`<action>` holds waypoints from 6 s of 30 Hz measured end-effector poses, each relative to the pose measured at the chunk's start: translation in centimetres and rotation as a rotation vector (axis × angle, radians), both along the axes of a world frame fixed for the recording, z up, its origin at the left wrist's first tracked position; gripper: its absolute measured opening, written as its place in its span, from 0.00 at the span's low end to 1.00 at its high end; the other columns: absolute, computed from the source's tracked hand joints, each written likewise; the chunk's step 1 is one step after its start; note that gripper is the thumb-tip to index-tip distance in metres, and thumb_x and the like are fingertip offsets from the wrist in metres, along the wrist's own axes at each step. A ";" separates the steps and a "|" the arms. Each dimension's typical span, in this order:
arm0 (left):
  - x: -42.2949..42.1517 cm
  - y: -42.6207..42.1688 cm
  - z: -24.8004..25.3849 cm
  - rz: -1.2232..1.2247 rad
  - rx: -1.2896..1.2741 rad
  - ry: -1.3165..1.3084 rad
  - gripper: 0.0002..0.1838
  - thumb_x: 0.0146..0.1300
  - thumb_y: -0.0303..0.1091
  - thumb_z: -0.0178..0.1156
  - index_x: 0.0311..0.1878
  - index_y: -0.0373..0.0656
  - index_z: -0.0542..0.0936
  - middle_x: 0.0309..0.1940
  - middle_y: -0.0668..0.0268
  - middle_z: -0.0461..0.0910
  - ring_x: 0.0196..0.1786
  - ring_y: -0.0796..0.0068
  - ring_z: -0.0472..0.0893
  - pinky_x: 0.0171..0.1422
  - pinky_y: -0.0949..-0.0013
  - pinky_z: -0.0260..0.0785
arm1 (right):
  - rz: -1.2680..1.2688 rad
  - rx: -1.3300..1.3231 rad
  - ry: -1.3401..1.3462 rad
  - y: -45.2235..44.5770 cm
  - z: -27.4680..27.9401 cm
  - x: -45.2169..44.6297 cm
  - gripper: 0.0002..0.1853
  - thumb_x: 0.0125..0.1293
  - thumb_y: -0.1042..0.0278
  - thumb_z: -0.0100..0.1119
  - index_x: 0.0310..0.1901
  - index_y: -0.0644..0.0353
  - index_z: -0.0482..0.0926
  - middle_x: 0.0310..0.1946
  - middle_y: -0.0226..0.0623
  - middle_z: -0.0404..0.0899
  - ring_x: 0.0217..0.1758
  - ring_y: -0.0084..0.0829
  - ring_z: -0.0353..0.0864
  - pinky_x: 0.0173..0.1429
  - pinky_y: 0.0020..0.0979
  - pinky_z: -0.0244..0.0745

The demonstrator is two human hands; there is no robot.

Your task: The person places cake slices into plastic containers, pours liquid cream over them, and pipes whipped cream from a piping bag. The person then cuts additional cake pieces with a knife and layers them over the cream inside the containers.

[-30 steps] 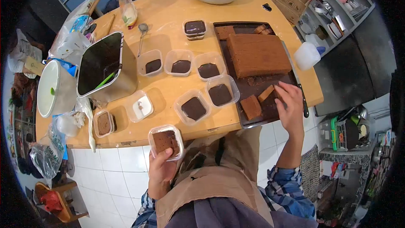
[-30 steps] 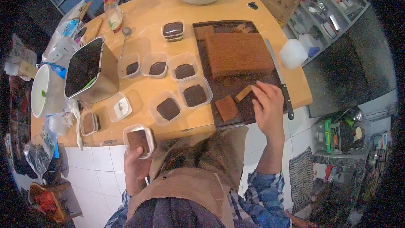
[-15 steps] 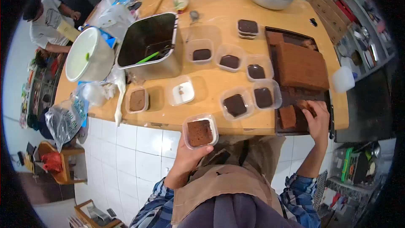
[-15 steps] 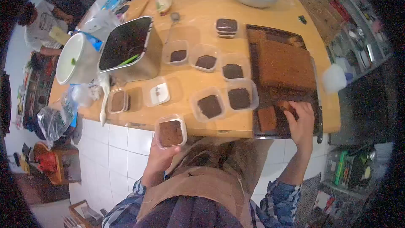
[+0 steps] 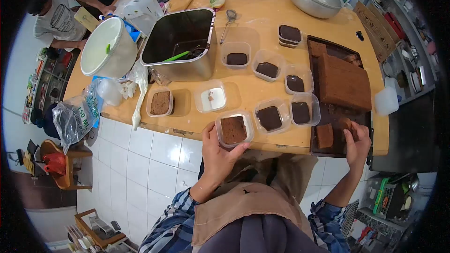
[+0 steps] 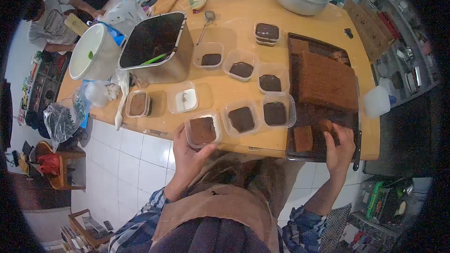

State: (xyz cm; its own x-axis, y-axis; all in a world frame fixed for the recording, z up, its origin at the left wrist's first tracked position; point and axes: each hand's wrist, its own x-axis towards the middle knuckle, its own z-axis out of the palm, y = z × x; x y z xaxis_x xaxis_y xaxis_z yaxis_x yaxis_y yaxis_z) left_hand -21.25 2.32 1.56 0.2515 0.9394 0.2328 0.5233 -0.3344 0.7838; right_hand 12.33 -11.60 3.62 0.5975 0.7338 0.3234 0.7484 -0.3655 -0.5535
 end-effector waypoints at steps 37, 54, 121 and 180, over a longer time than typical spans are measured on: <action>7.7 -3.9 1.7 -0.654 -1.466 -1.047 0.21 0.68 0.30 0.48 0.63 0.38 0.65 0.63 0.56 0.68 0.66 0.61 0.67 0.68 0.59 0.61 | -0.482 -0.301 -0.192 -5.4 -1.4 7.5 0.20 0.57 0.71 0.62 0.51 0.70 0.74 0.42 0.54 0.77 0.46 0.50 0.76 0.53 0.42 0.70; 7.1 -3.7 2.0 -0.623 -1.435 -1.016 0.21 0.67 0.29 0.49 0.62 0.37 0.66 0.62 0.55 0.68 0.66 0.59 0.67 0.69 0.57 0.60 | -0.391 -0.090 0.274 -6.3 -1.2 9.0 0.15 0.50 0.70 0.67 0.37 0.71 0.78 0.27 0.40 0.79 0.32 0.29 0.77 0.39 0.30 0.71; 5.2 -1.9 3.2 -0.475 -1.100 -1.166 0.18 0.68 0.28 0.49 0.60 0.35 0.67 0.60 0.54 0.71 0.64 0.58 0.70 0.68 0.57 0.63 | 0.587 -0.175 0.105 -4.6 2.9 -15.4 0.25 0.56 0.76 0.62 0.56 0.66 0.70 0.23 0.42 0.72 0.19 0.39 0.73 0.22 0.36 0.69; 5.8 -2.5 2.7 -0.443 -1.078 -1.152 0.18 0.69 0.29 0.50 0.60 0.36 0.67 0.59 0.55 0.72 0.62 0.59 0.72 0.64 0.57 0.67 | 0.564 -0.226 0.105 -5.7 2.9 -14.9 0.26 0.54 0.77 0.61 0.57 0.66 0.69 0.25 0.45 0.73 0.22 0.42 0.75 0.25 0.38 0.71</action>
State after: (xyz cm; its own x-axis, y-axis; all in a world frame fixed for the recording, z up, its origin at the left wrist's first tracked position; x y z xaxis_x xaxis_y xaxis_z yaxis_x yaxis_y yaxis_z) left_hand -15.41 -0.16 4.30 0.6974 0.6885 -0.1992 -0.4497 0.6367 0.6264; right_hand -2.59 -17.30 6.50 0.1174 0.9896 0.0832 0.8062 -0.0461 -0.5898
